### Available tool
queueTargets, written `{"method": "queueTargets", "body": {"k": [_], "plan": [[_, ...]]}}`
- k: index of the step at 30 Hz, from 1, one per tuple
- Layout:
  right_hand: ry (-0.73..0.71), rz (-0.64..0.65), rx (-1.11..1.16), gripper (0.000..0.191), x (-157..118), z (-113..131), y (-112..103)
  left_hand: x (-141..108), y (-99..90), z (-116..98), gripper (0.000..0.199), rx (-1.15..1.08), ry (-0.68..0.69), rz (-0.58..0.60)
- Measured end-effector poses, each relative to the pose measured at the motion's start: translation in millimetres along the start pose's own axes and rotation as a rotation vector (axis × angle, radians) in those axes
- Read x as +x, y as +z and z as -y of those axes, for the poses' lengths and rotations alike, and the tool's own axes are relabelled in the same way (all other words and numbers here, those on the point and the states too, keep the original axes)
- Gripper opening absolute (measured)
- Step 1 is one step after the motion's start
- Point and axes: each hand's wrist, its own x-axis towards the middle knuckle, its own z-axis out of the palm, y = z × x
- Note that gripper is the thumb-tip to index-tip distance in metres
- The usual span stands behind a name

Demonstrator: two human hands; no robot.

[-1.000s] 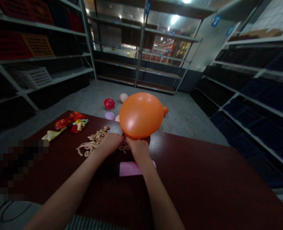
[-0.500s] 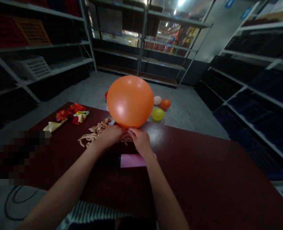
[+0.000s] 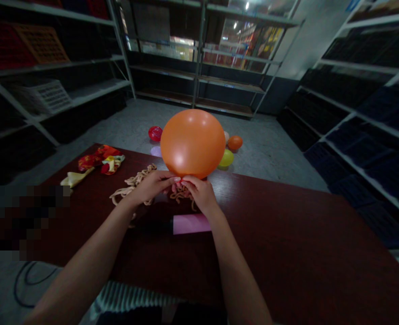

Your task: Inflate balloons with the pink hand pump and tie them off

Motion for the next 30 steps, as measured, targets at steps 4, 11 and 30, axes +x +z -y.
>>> {"method": "queueTargets", "body": {"k": [4, 11, 30], "plan": [[-0.022, -0.060, -0.147, 0.025, -2.4, 0.0, -5.7, 0.2, -1.7, 1.2, 0.033, 0.009, -0.018, 0.027], [0.030, -0.274, -0.227, 0.029, -3.8, -2.6, -12.3, 1.5, -11.2, 6.3, 0.027, 0.150, -0.117, -0.100], [-0.018, -0.353, -0.177, 0.028, -1.5, -13.0, -11.5, 5.9, 2.6, 9.5, 0.018, -0.008, 0.124, -0.091]]}}
